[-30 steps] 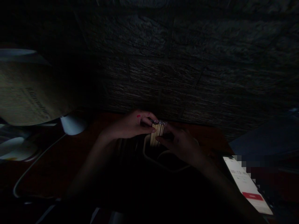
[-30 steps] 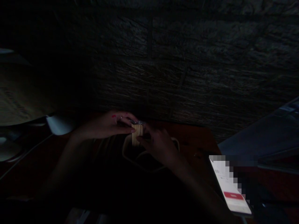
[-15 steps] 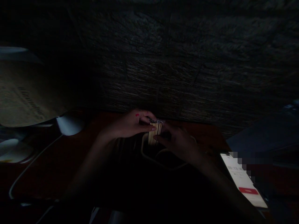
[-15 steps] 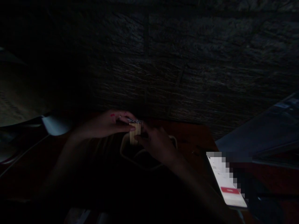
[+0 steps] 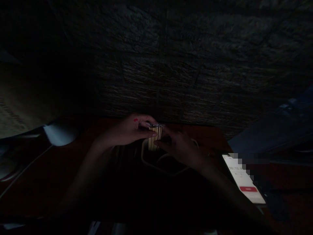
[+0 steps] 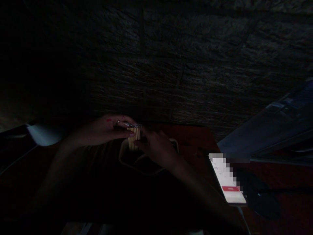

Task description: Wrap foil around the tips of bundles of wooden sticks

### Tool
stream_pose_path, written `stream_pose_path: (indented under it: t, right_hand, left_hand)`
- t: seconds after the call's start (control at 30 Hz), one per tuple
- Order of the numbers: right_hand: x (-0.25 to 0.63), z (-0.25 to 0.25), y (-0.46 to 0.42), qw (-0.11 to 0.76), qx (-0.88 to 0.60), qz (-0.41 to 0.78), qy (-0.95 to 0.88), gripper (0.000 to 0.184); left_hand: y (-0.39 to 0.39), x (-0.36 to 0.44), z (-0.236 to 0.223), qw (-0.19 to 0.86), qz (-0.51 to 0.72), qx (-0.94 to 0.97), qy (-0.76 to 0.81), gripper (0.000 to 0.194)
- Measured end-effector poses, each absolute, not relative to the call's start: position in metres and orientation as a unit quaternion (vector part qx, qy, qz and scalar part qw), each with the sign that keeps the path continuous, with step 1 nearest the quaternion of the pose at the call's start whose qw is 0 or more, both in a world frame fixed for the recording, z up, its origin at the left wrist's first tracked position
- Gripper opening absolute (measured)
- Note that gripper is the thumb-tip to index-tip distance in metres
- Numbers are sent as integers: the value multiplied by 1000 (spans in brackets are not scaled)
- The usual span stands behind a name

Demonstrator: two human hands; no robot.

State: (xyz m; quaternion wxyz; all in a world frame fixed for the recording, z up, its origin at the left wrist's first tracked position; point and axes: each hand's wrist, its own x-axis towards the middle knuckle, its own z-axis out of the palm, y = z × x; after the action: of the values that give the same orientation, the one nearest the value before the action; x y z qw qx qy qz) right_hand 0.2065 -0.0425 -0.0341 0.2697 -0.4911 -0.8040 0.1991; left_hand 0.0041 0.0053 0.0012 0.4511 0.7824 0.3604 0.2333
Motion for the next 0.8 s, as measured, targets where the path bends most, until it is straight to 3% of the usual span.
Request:
stream_pose_path:
  t: [0.3, 0.57, 0.8]
  right_hand:
    - [207, -34, -43, 277, -489, 221, -797, 40]
    - [219, -30, -38, 357, -401, 345, -770, 19]
    - [224, -27, -37, 380, -411, 333, -759, 16]
  left_hand:
    - [7, 5, 0, 434, 232, 790, 366, 26]
    - [5, 5, 2, 437, 242, 787, 363, 26]
    - [4, 5, 1, 431, 252, 790, 355, 30]
